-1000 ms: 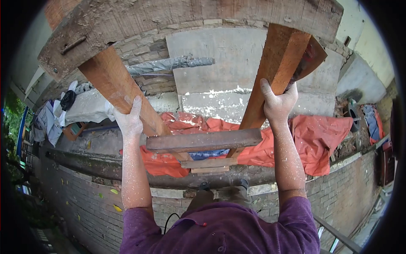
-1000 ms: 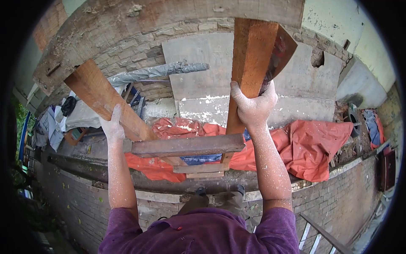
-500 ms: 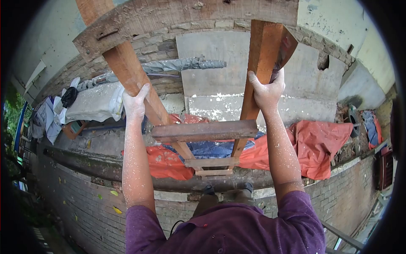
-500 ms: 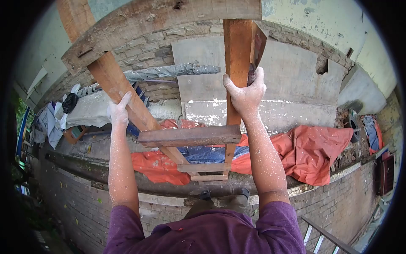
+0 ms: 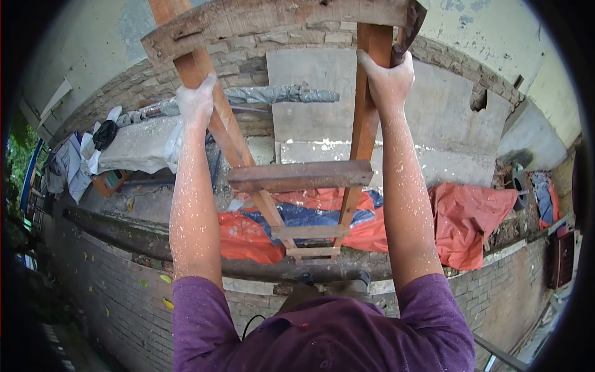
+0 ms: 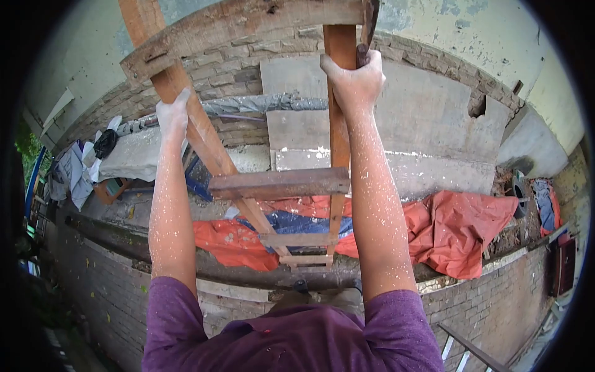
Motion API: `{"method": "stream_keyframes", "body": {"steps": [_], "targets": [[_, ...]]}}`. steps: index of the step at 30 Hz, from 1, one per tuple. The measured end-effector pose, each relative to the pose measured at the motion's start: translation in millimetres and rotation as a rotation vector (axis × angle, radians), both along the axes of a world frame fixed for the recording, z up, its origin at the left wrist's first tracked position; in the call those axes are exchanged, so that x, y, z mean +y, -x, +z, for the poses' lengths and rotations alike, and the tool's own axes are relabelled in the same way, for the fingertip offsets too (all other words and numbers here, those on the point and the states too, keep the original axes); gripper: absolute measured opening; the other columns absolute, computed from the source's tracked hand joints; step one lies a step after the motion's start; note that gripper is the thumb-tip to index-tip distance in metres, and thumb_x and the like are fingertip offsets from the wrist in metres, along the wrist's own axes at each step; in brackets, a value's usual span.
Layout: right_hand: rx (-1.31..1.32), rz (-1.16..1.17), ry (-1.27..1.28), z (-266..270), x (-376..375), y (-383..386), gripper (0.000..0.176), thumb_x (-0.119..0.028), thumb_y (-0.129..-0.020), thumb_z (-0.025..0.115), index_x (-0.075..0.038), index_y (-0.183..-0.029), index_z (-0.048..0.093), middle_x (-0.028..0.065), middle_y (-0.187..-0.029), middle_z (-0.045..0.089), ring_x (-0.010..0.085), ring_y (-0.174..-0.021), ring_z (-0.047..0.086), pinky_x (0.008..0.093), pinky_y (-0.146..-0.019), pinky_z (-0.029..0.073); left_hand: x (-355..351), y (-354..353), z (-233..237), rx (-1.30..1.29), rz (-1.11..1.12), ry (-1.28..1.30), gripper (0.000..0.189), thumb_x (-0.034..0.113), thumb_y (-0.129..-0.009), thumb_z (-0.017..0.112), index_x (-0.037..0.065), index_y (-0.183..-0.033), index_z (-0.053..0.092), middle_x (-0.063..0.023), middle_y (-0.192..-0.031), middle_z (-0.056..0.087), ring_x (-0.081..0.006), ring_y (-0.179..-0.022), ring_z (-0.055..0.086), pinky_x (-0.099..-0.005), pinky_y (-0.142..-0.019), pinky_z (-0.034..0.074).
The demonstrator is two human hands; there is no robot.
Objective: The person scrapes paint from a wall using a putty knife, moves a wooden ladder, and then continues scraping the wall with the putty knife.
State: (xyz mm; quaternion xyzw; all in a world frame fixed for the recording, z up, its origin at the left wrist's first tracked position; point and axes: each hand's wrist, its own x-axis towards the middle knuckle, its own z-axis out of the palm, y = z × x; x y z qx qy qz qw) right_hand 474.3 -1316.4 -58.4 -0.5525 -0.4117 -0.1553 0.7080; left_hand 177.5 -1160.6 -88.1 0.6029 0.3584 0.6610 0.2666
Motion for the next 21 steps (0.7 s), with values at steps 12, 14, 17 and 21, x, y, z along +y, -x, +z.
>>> {"method": "stream_keyframes", "body": {"steps": [12, 14, 17, 21], "targets": [[-0.216, -0.012, -0.026, 7, -1, -26, 0.043, -0.014, -0.073, 0.073, 0.002, -0.109, 0.056, 0.0137, -0.097, 0.067, 0.0212, -0.09, 0.064, 0.0325, -0.081, 0.049, 8, -18, 7, 0.126, 0.117, 0.051, 0.04, 0.028, -0.077, 0.072, -0.005, -0.099, 0.067, -0.0097, -0.093, 0.068, -0.0176, -0.085, 0.063, -0.0301, -0.079, 0.046], [-0.225, -0.04, -0.022, -5, 2, -54, 0.045, -0.023, -0.071, 0.077, 0.002, -0.104, 0.058, 0.012, -0.096, 0.068, 0.0202, -0.089, 0.065, 0.0321, -0.081, 0.049, -2, -26, 11, 0.155, 0.127, 0.059, 0.04, 0.029, -0.077, 0.072, -0.004, -0.099, 0.067, -0.0097, -0.093, 0.068, -0.0176, -0.087, 0.063, -0.0302, -0.08, 0.046], [-0.23, -0.09, -0.052, -6, 2, -73, 0.051, -0.034, -0.067, 0.08, 0.003, -0.096, 0.058, 0.0128, -0.091, 0.068, 0.0227, -0.086, 0.066, 0.0335, -0.079, 0.051, -10, -50, 19, 0.183, 0.049, -0.031, 0.046, 0.034, -0.075, 0.07, -0.008, -0.094, 0.065, -0.0154, -0.087, 0.069, -0.0236, -0.084, 0.067, -0.0341, -0.076, 0.049], [-0.165, -0.153, -0.009, -6, 1, -103, 0.05, -0.032, -0.068, 0.08, 0.003, -0.097, 0.057, 0.0142, -0.092, 0.068, 0.0228, -0.086, 0.067, 0.0339, -0.078, 0.051, -15, -86, 31, 0.203, -0.043, 0.0, 0.043, 0.032, -0.076, 0.069, -0.007, -0.093, 0.066, -0.0156, -0.085, 0.069, -0.024, -0.085, 0.067, -0.0344, -0.076, 0.049]]}}
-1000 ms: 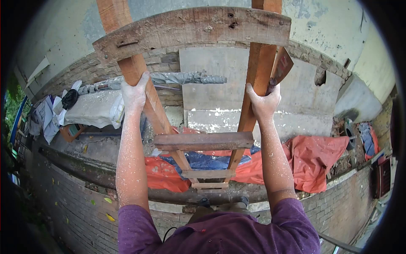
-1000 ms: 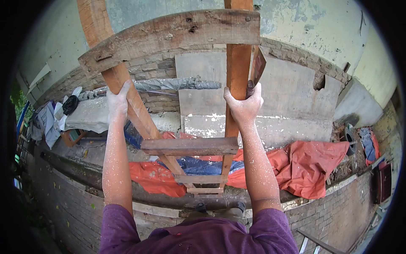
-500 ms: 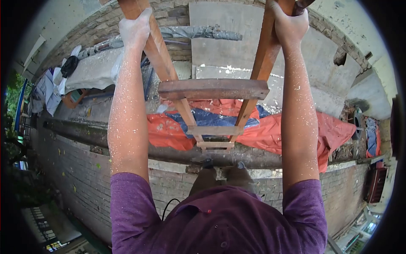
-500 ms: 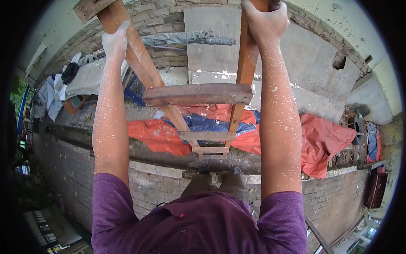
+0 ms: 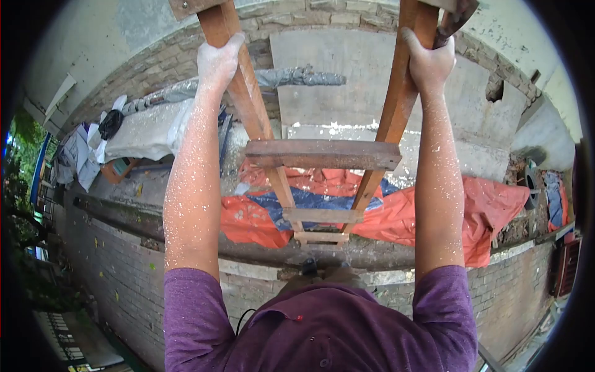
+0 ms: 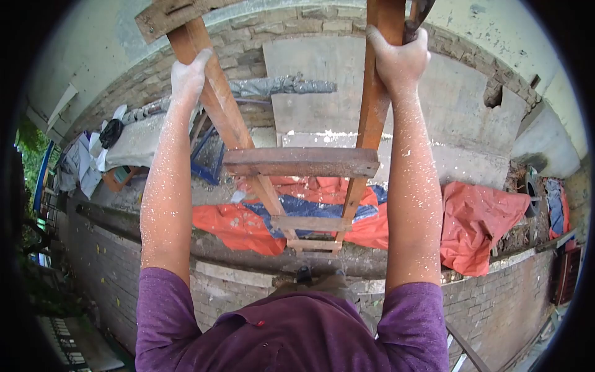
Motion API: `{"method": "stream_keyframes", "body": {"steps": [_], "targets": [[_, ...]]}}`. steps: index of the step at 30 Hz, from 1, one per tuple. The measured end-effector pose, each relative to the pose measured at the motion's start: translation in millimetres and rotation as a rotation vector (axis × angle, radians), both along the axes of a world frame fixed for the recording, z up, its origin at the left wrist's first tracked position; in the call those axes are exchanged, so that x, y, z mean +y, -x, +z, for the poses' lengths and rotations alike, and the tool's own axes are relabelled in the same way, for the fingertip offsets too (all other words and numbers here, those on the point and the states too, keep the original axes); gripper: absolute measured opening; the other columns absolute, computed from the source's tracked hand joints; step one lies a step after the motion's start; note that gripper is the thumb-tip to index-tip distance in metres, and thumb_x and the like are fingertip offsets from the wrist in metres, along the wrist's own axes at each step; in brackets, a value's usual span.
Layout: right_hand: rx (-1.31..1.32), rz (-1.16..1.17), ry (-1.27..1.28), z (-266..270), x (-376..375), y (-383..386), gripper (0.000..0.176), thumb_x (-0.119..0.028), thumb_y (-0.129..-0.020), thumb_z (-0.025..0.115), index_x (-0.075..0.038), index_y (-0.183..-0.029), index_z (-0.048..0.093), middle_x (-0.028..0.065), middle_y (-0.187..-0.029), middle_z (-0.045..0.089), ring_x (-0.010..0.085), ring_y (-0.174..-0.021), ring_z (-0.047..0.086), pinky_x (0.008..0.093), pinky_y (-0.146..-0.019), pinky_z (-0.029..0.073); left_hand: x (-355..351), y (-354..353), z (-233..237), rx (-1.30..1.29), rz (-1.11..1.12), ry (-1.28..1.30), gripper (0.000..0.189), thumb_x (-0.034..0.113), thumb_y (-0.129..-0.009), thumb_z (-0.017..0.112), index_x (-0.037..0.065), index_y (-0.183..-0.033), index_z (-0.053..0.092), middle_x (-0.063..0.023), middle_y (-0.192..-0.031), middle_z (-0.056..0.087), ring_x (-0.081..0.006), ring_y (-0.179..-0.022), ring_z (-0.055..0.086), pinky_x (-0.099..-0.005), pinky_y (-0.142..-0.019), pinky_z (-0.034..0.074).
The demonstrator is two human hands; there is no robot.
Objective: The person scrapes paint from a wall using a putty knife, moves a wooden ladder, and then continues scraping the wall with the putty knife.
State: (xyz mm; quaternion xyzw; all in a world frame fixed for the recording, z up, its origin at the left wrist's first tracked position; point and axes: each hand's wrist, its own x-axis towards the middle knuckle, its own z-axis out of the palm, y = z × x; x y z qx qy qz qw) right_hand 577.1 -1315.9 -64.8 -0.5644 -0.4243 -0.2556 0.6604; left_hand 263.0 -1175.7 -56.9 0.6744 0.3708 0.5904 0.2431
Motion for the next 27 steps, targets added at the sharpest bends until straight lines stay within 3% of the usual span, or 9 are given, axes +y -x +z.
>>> {"method": "stream_keyframes", "body": {"steps": [3, 7, 11, 13, 15, 20, 22, 27], "targets": [[0.087, 0.083, -0.023, 0, 7, -17, 0.049, -0.027, -0.07, 0.08, 0.004, -0.1, 0.057, 0.0135, -0.094, 0.068, 0.0206, -0.087, 0.066, 0.0329, -0.08, 0.05, 12, -29, -2, 0.008, -0.004, -0.094, 0.039, 0.031, -0.078, 0.067, -0.006, -0.092, 0.067, -0.0167, -0.083, 0.069, -0.0253, -0.085, 0.068, -0.0353, -0.075, 0.049], [0.148, 0.017, 0.035, -1, 28, -34, 0.051, -0.031, -0.068, 0.08, 0.003, -0.097, 0.056, 0.0172, -0.091, 0.068, 0.0281, -0.086, 0.067, 0.0374, -0.078, 0.051, 41, -55, -13, -0.005, 0.059, -0.045, 0.038, 0.031, -0.077, 0.067, -0.005, -0.089, 0.068, -0.0192, -0.083, 0.069, -0.0293, -0.085, 0.068, -0.0369, -0.074, 0.05], [0.169, 0.094, 0.042, -6, 62, -39, 0.046, -0.028, -0.069, 0.078, 0.003, -0.096, 0.056, 0.0166, -0.09, 0.068, 0.0274, -0.086, 0.067, 0.0365, -0.077, 0.051, 80, -61, -21, -0.015, 0.081, -0.03, 0.039, 0.032, -0.077, 0.067, -0.005, -0.089, 0.068, -0.0194, -0.083, 0.07, -0.0302, -0.085, 0.068, -0.0377, -0.074, 0.05], [0.162, 0.095, 0.062, -10, 84, -39, 0.053, -0.03, -0.067, 0.078, 0.005, -0.1, 0.054, 0.0211, -0.092, 0.067, 0.0335, -0.09, 0.066, 0.0397, -0.078, 0.051, 95, -58, -23, -0.046, 0.068, -0.019, 0.039, 0.032, -0.077, 0.067, -0.006, -0.089, 0.068, -0.0195, -0.083, 0.07, -0.0304, -0.085, 0.068, -0.0379, -0.074, 0.05], [0.134, 0.104, 0.062, -12, 107, -39, 0.054, -0.029, -0.067, 0.078, 0.005, -0.1, 0.054, 0.0209, -0.093, 0.067, 0.0324, -0.089, 0.066, 0.0394, -0.078, 0.051, 114, -57, -27, 0.012, 0.111, 0.062, 0.035, 0.028, -0.079, 0.067, -0.005, -0.092, 0.068, -0.0142, -0.085, 0.07, -0.0221, -0.081, 0.067, -0.0332, -0.074, 0.049], [0.103, 0.088, 0.035, -11, 161, -34, 0.048, -0.026, -0.068, 0.078, 0.005, -0.097, 0.056, 0.0193, -0.092, 0.067, 0.028, -0.086, 0.066, 0.0369, -0.077, 0.051, 171, -54, -41, 0.027, 0.095, 0.038, 0.037, 0.029, -0.079, 0.066, -0.006, -0.09, 0.067, -0.0142, -0.081, 0.07, -0.0224, -0.079, 0.067, -0.0344, -0.071, 0.048], [0.109, 0.142, 0.041, -26, 176, -34, 0.043, -0.023, -0.069, 0.077, 0.004, -0.095, 0.056, 0.0165, -0.09, 0.068, 0.0235, -0.083, 0.067, 0.0342, -0.075, 0.051, 186, -49, -49, 0.008, 0.043, 0.109, 0.04, 0.033, -0.074, 0.067, -0.006, -0.083, 0.067, -0.0215, -0.079, 0.068, -0.0322, -0.082, 0.068, -0.0397, -0.071, 0.05], [0.159, 0.213, 0.04, -26, 204, -35, 0.041, -0.019, -0.068, 0.078, 0.004, -0.095, 0.057, 0.0119, -0.088, 0.068, 0.0188, -0.082, 0.065, 0.0325, -0.075, 0.051, 205, -50, -42, -0.018, 0.015, 0.114, 0.034, 0.029, -0.075, 0.067, -0.005, -0.078, 0.066, -0.0189, -0.072, 0.067, -0.0316, -0.075, 0.068, -0.0395, -0.066, 0.05]]}}
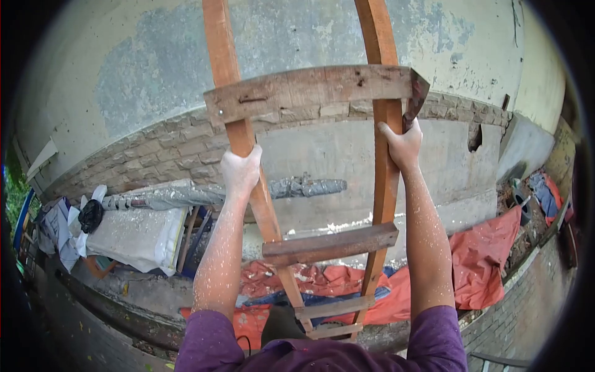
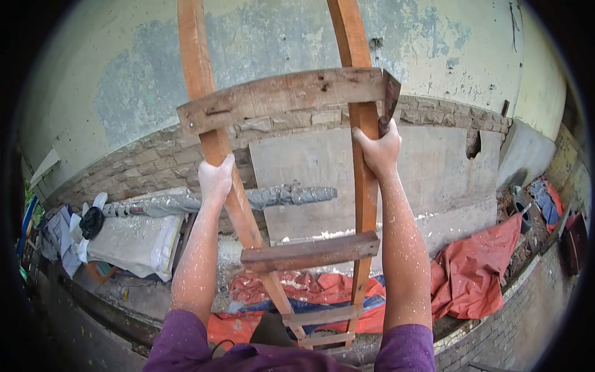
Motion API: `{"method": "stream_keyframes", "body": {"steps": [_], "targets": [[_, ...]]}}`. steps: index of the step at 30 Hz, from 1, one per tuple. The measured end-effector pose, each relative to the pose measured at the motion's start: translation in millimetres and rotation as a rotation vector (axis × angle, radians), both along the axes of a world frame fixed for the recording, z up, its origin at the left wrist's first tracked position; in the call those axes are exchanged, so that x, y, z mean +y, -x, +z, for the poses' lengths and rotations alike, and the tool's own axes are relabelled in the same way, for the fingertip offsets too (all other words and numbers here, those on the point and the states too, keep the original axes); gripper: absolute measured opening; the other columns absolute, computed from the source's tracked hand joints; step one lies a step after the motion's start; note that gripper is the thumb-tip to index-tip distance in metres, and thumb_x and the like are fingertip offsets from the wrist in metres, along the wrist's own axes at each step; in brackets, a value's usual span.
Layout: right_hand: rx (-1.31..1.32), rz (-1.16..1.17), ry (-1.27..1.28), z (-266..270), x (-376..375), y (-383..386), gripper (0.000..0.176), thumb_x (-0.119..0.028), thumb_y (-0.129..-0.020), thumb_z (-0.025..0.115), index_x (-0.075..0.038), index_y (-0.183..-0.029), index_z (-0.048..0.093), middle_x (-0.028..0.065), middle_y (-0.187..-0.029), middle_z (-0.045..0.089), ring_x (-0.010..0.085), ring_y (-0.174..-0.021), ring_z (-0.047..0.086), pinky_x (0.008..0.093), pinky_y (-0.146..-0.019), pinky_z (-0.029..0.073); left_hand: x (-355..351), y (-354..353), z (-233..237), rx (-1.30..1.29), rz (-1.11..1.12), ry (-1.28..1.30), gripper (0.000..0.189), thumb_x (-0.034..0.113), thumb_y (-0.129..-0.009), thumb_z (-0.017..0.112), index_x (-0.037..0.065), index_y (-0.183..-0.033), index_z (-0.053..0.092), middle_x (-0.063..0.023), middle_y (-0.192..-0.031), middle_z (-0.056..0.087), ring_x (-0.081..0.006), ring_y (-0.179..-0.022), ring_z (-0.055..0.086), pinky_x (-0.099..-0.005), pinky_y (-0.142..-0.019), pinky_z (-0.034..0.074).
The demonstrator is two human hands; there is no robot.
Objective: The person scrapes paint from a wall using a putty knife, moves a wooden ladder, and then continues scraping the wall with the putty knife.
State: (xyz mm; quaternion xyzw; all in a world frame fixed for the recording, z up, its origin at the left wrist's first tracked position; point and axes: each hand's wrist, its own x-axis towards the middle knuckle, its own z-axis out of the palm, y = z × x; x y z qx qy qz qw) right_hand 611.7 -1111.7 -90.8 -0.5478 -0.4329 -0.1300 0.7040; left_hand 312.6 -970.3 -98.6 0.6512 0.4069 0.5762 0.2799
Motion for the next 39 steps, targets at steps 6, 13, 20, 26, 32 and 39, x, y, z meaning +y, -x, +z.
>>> {"method": "stream_keyframes", "body": {"steps": [6, 13, 20, 26, 32, 39], "targets": [[-0.02, -0.082, 0.01, -12, 5, -4, 0.042, -0.019, -0.068, 0.078, 0.002, -0.099, 0.058, 0.0113, -0.09, 0.068, 0.0179, -0.084, 0.066, 0.0321, -0.076, 0.051, 8, -8, -11, 0.0, -0.019, 0.037, 0.03, 0.025, -0.073, 0.067, -0.005, -0.08, 0.064, -0.0194, -0.072, 0.066, -0.0311, -0.075, 0.068, -0.0391, -0.067, 0.05], [0.015, -0.114, 0.03, -23, 32, -22, 0.039, -0.02, -0.068, 0.077, 0.002, -0.093, 0.057, 0.0119, -0.086, 0.068, 0.0189, -0.079, 0.066, 0.0332, -0.073, 0.051, 37, -35, -24, 0.05, 0.026, 0.015, 0.032, 0.025, -0.073, 0.067, -0.006, -0.082, 0.063, -0.0217, -0.075, 0.066, -0.035, -0.078, 0.067, -0.0411, -0.068, 0.05], [0.04, -0.14, 0.042, -44, 71, -58, 0.039, -0.021, -0.067, 0.078, 0.002, -0.091, 0.057, 0.0124, -0.083, 0.068, 0.0197, -0.077, 0.067, 0.034, -0.071, 0.052, 93, -70, -46, 0.13, -0.028, 0.042, 0.033, 0.027, -0.072, 0.067, -0.005, -0.077, 0.064, -0.0229, -0.073, 0.066, -0.0354, -0.077, 0.067, -0.0418, -0.069, 0.051], [0.064, -0.149, 0.043, -67, 108, -94, 0.041, -0.021, -0.066, 0.079, 0.003, -0.091, 0.057, 0.0129, -0.083, 0.068, 0.0196, -0.076, 0.067, 0.0337, -0.07, 0.052, 106, -96, -46, 0.159, -0.046, 0.059, 0.033, 0.027, -0.072, 0.066, -0.005, -0.075, 0.064, -0.0212, -0.07, 0.066, -0.0333, -0.072, 0.068, -0.0409, -0.066, 0.051], [0.054, -0.14, 0.075, -83, 93, -91, 0.039, -0.02, -0.065, 0.079, 0.002, -0.087, 0.056, 0.0113, -0.079, 0.067, 0.0188, -0.073, 0.066, 0.0321, -0.067, 0.052, 132, -113, -83, 0.105, -0.101, 0.038, 0.033, 0.026, -0.074, 0.066, -0.006, -0.072, 0.065, -0.0201, -0.066, 0.066, -0.0319, -0.069, 0.068, -0.0402, -0.064, 0.051], [0.035, -0.203, 0.126, -85, 92, -93, 0.04, -0.025, -0.068, 0.079, 0.002, -0.086, 0.056, 0.013, -0.078, 0.067, 0.0206, -0.074, 0.067, 0.0338, -0.067, 0.051, 128, -118, -86, 0.083, -0.079, 0.076, 0.03, 0.024, -0.074, 0.066, -0.006, -0.074, 0.065, -0.0197, -0.068, 0.067, -0.0322, -0.07, 0.069, -0.0398, -0.065, 0.052]]}}
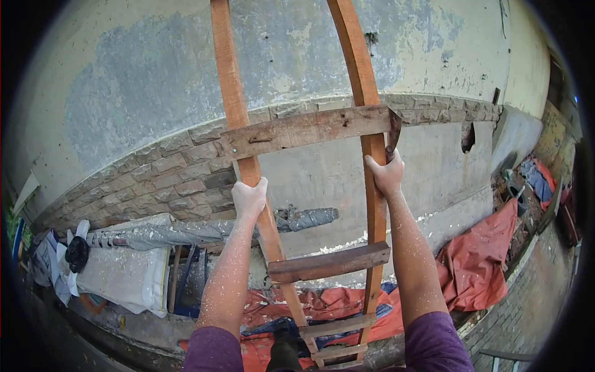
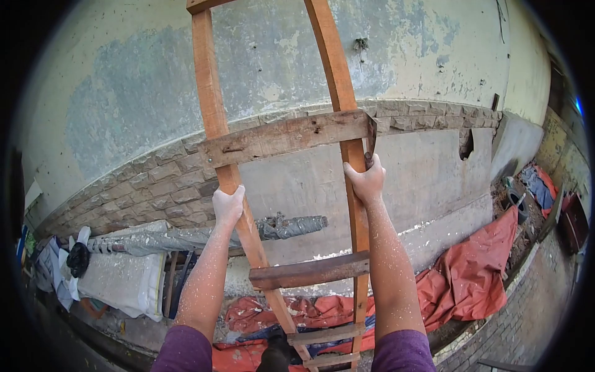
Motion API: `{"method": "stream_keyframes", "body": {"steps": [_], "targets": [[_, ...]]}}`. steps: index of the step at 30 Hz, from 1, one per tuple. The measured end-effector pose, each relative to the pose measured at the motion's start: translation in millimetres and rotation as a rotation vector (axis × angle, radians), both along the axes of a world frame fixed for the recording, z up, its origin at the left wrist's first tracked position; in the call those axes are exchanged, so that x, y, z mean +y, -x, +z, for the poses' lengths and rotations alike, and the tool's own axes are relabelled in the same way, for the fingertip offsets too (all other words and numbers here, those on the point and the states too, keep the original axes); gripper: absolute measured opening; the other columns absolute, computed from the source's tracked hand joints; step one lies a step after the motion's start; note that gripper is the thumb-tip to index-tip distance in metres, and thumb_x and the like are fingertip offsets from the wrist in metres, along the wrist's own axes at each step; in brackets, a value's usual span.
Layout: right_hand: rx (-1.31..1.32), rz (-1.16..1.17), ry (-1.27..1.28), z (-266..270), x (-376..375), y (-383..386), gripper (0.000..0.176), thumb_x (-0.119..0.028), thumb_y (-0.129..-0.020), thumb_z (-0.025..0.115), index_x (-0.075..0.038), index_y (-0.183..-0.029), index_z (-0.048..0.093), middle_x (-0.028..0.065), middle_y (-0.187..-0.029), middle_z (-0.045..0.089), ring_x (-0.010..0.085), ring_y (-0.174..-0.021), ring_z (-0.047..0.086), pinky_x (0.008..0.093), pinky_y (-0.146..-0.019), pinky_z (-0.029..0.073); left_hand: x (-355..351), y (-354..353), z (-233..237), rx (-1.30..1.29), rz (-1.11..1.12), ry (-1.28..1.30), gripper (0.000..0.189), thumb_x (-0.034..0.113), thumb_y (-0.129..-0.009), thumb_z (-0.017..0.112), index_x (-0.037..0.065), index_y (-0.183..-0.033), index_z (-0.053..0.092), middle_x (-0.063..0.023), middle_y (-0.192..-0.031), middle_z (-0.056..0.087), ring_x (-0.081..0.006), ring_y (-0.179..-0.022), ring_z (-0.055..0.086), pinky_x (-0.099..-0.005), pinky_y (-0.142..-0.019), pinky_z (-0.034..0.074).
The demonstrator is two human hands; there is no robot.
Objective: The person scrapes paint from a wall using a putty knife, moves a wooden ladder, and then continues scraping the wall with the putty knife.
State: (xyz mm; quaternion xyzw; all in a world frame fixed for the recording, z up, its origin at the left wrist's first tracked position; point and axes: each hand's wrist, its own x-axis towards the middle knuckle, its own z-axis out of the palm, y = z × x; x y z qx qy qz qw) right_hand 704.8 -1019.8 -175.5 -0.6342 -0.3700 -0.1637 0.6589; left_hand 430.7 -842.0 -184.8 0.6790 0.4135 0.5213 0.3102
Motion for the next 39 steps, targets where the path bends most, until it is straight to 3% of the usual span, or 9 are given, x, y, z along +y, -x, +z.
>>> {"method": "stream_keyframes", "body": {"steps": [11, 15, 19, 22, 25, 27, 31, 33, 39], "targets": [[0.071, -0.208, 0.066, -8, 6, -8, 0.046, -0.043, -0.079, 0.071, 0.0, -0.076, 0.055, 0.0175, -0.066, 0.06, 0.0366, -0.063, 0.06, 0.0439, -0.06, 0.045, -11, -6, -3, -0.027, 0.137, -0.114, 0.037, 0.029, -0.076, 0.071, -0.004, -0.092, 0.063, -0.0189, -0.082, 0.068, -0.033, -0.08, 0.068, -0.0403, -0.072, 0.051], [-0.025, -0.41, 0.028, -5, -10, -7, 0.043, -0.041, -0.089, 0.061, 0.0, -0.075, 0.054, 0.0192, -0.064, 0.059, 0.0394, -0.065, 0.059, 0.0452, -0.058, 0.043, -15, -6, -6, -0.034, 0.187, -0.259, 0.061, 0.029, -0.074, 0.074, -0.004, -0.117, 0.047, -0.0229, -0.113, 0.055, -0.0368, -0.107, 0.054, -0.0446, -0.09, 0.043], [0.247, -0.284, -0.137, -1, -71, -9, 0.045, -0.041, -0.089, 0.06, 0.0, -0.072, 0.054, 0.0144, -0.057, 0.054, 0.0301, -0.056, 0.055, 0.0406, -0.056, 0.041, -98, -29, -19, -0.046, 0.17, -0.829, 0.069, 0.023, -0.075, 0.073, -0.005, -0.126, 0.035, -0.0227, -0.128, 0.038, -0.0365, -0.121, 0.037, -0.0477, -0.103, 0.029], [0.414, -0.038, -0.022, -21, -127, -19, 0.042, -0.042, -0.09, 0.06, -0.008, -0.068, 0.048, -0.0023, -0.053, 0.045, 0.0087, -0.039, 0.042, 0.027, -0.037, 0.034, -170, -72, -74, 0.482, -0.253, -0.598, 0.07, 0.041, -0.076, 0.068, -0.001, -0.127, 0.042, -0.0208, -0.13, 0.044, -0.0359, -0.125, 0.038, -0.0516, -0.106, 0.025], [0.435, 0.006, 0.063, -37, -199, -17, 0.042, -0.04, -0.09, 0.061, -0.008, -0.067, 0.047, -0.0024, -0.052, 0.044, 0.0091, -0.04, 0.042, 0.0279, -0.037, 0.033, -199, -89, -103, 0.863, -0.244, -0.236, 0.07, 0.055, -0.079, 0.06, 0.002, -0.124, 0.051, -0.0195, -0.128, 0.052, -0.0342, -0.121, 0.046, -0.0492, -0.103, 0.031], [0.476, 0.002, 0.124, -54, -244, -22, 0.042, -0.04, -0.09, 0.061, -0.008, -0.066, 0.047, -0.0029, -0.053, 0.044, 0.0082, -0.04, 0.041, 0.0273, -0.038, 0.032, -182, -98, -122, 0.769, -0.428, -0.418, 0.065, 0.062, -0.08, 0.054, 0.003, -0.108, 0.064, -0.0208, -0.108, 0.064, -0.0347, -0.103, 0.06, -0.0457, -0.091, 0.044], [0.405, -0.169, 0.238, -76, -327, -40, 0.04, -0.038, -0.089, 0.061, -0.005, -0.068, 0.052, -0.0018, -0.053, 0.045, 0.0082, -0.046, 0.043, 0.0279, -0.043, 0.034, -201, -91, -108, 0.933, -0.331, -0.349, 0.055, 0.057, -0.082, 0.054, 0.003, -0.077, 0.069, -0.021, -0.078, 0.065, -0.0374, -0.078, 0.064, -0.0451, -0.069, 0.051], [0.324, -0.23, 0.346, -75, -365, -43, 0.041, -0.037, -0.086, 0.061, 0.004, -0.08, 0.059, 0.0193, -0.07, 0.061, 0.0299, -0.065, 0.059, 0.0405, -0.063, 0.043, -200, -93, -108, 0.982, -0.319, -0.36, 0.056, 0.056, -0.082, 0.054, 0.003, -0.076, 0.068, -0.0213, -0.079, 0.065, -0.0378, -0.078, 0.063, -0.0458, -0.07, 0.05], [0.48, -0.172, 0.391, -122, -419, -60, 0.034, -0.03, -0.085, 0.053, 0.003, -0.086, 0.056, 0.0189, -0.072, 0.06, 0.0318, -0.072, 0.06, 0.0426, -0.069, 0.044, -198, -90, -121, 0.973, -0.278, -0.547, 0.052, 0.054, -0.079, 0.06, 0.002, -0.076, 0.065, -0.0191, -0.079, 0.065, -0.0368, -0.076, 0.063, -0.0465, -0.067, 0.05]]}}
